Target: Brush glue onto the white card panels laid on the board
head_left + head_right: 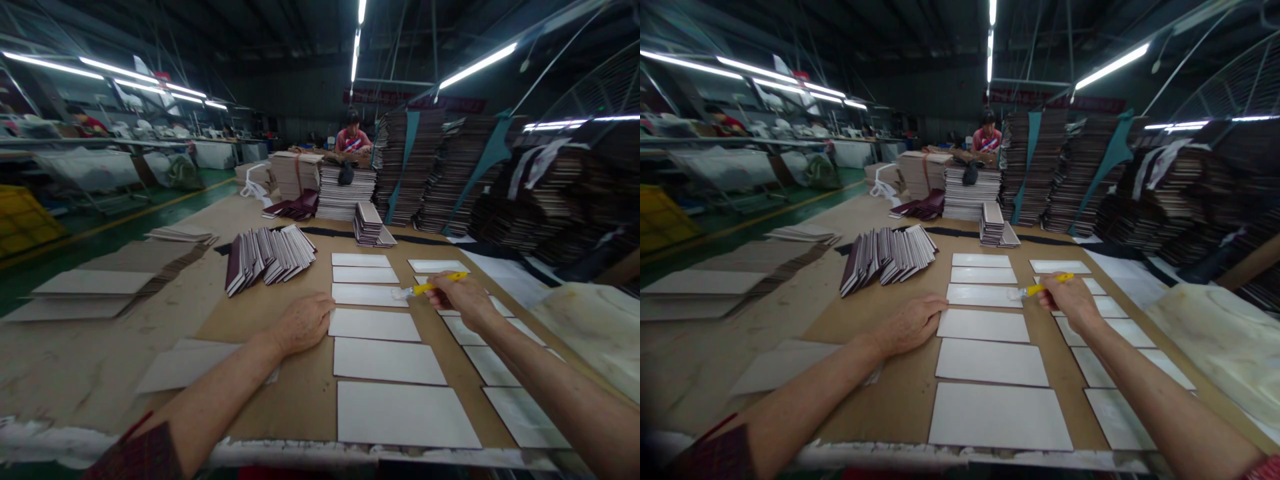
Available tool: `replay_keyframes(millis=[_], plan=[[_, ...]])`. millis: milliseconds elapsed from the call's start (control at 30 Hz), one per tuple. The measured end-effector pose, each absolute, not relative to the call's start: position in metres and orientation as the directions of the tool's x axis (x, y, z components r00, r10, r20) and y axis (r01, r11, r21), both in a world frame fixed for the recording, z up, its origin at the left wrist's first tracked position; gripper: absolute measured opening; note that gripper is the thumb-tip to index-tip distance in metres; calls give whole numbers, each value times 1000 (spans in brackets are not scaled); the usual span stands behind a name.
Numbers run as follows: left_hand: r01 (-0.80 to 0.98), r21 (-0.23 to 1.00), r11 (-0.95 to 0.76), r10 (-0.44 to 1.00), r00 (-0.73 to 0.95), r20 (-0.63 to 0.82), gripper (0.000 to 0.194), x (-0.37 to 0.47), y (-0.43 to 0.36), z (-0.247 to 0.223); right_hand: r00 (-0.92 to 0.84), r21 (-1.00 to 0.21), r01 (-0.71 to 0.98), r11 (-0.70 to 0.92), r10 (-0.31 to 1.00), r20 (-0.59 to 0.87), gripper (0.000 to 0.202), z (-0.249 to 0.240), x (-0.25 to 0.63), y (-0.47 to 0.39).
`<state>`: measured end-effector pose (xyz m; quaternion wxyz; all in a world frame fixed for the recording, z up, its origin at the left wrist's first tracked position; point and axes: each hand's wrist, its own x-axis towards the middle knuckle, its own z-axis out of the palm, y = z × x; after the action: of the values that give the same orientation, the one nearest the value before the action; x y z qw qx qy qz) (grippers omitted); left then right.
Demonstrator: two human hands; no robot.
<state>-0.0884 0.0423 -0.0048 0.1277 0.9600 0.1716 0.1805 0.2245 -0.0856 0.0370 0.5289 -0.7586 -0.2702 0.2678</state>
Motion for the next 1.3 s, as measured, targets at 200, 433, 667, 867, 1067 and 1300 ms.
replay_keyframes(millis=[200, 433, 667, 867, 1067, 1300], plan=[[289, 282, -915, 371, 878, 303, 26, -89, 41, -6, 750, -967, 92, -237, 655, -89, 7, 45, 228, -94], [278, 230, -933, 339, 894, 293, 24, -90, 45, 17, 736, -995, -48, -88, 671, -95, 6, 70, 208, -105], [224, 212, -951, 256, 957, 134, 32, -112, 24, 36, 602, -985, -140, -98, 782, -163, 11, 66, 162, -107], [236, 224, -946, 275, 948, 162, 38, -128, 1, 9, 528, -978, -152, -143, 824, -203, 11, 51, 124, -101], [273, 169, -947, 300, 939, 166, 34, -126, -8, 10, 557, -981, -124, -148, 808, -192, 18, 48, 104, -97], [275, 145, -951, 299, 935, 189, 28, -123, -13, 12, 560, -978, -115, -173, 802, -207, 20, 49, 98, -98]])
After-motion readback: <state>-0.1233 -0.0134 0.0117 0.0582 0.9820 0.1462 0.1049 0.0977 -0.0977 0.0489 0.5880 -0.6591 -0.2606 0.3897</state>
